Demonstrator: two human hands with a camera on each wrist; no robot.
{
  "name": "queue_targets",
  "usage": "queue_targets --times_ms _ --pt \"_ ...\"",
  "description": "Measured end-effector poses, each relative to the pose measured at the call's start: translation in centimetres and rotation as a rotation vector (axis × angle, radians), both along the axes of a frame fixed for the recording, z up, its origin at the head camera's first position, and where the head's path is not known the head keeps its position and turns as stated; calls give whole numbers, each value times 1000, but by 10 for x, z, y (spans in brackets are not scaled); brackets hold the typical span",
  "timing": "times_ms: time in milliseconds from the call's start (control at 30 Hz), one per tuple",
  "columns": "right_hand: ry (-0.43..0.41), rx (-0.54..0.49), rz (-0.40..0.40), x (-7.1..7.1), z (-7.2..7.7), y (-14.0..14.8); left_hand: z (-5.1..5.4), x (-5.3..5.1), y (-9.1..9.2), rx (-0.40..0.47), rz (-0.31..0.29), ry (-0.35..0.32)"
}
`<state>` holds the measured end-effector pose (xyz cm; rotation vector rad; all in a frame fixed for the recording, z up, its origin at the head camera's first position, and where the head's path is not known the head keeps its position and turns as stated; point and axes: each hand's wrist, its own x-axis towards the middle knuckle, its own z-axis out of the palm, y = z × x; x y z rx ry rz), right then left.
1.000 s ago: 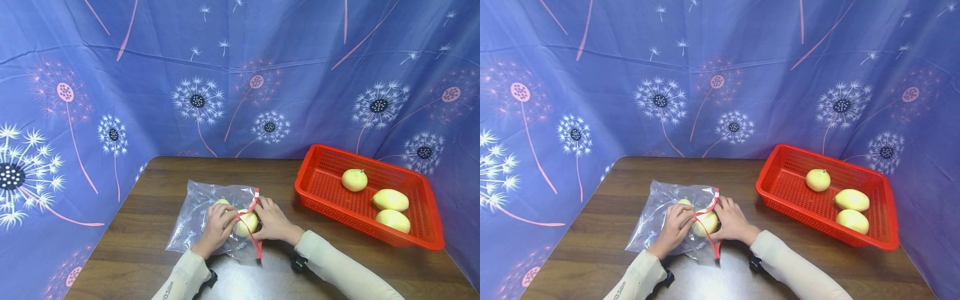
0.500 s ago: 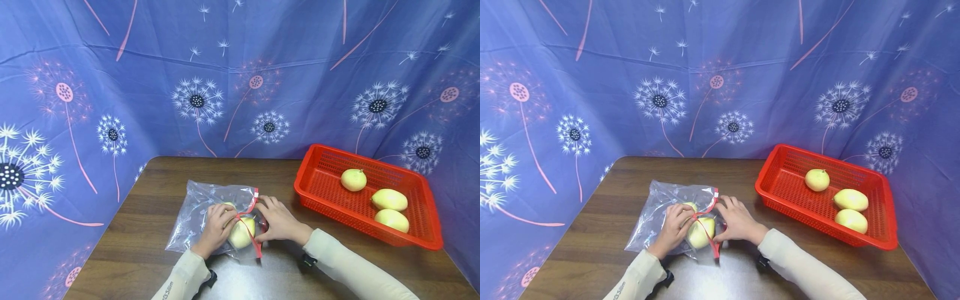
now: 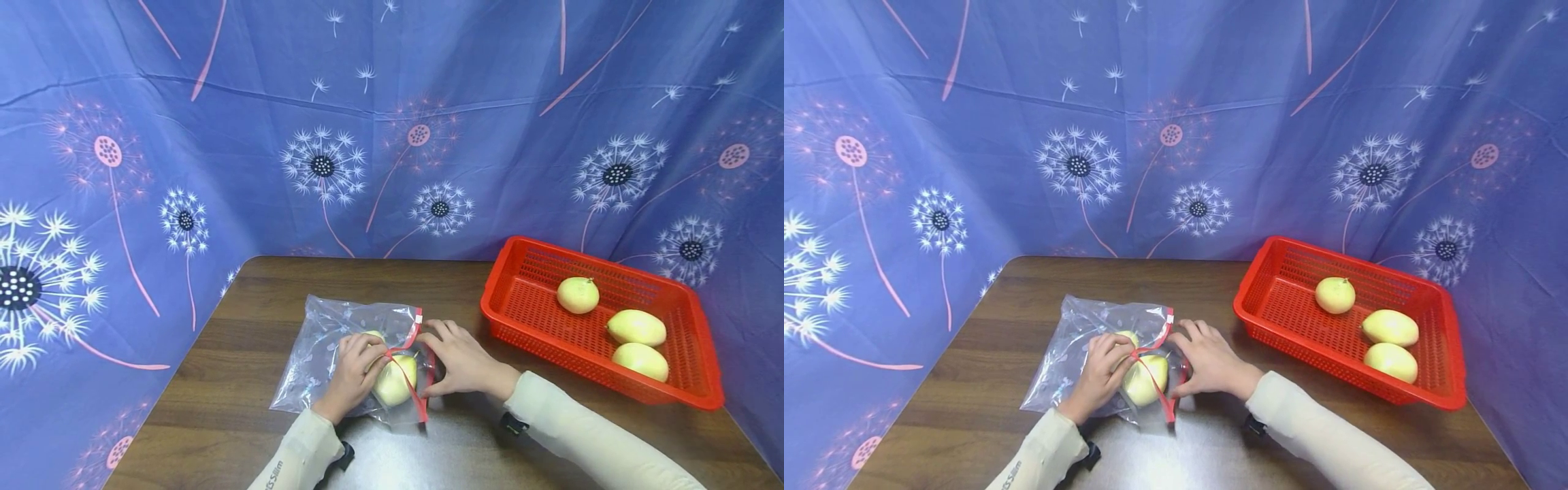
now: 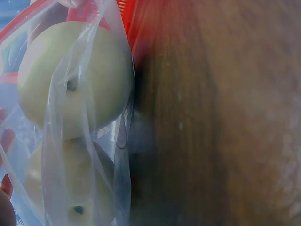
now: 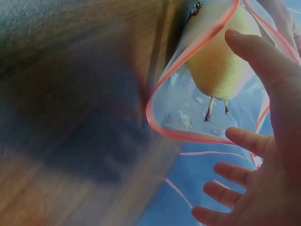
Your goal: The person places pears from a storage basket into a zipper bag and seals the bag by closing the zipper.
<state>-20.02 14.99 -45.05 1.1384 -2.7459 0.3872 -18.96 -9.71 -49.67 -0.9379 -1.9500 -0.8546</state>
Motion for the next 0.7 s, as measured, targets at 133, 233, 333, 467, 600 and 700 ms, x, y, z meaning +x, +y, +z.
queue_targets --times_ms 133,233,333,467,600,700 --pt "18 27 16 0 4 4 0 0 0 5 -3 3" --pt "25 42 28 0 8 7 0 0 0 5 0 5" --pt "27 61 28 1 14 9 0 0 0 5 0 3" --pt "36 82 29 0 21 13 0 0 0 7 -2 1" --pt "60 98 36 0 26 17 0 0 0 6 -1 1" --pt "85 113 32 -1 29 20 -1 0 0 6 1 2"
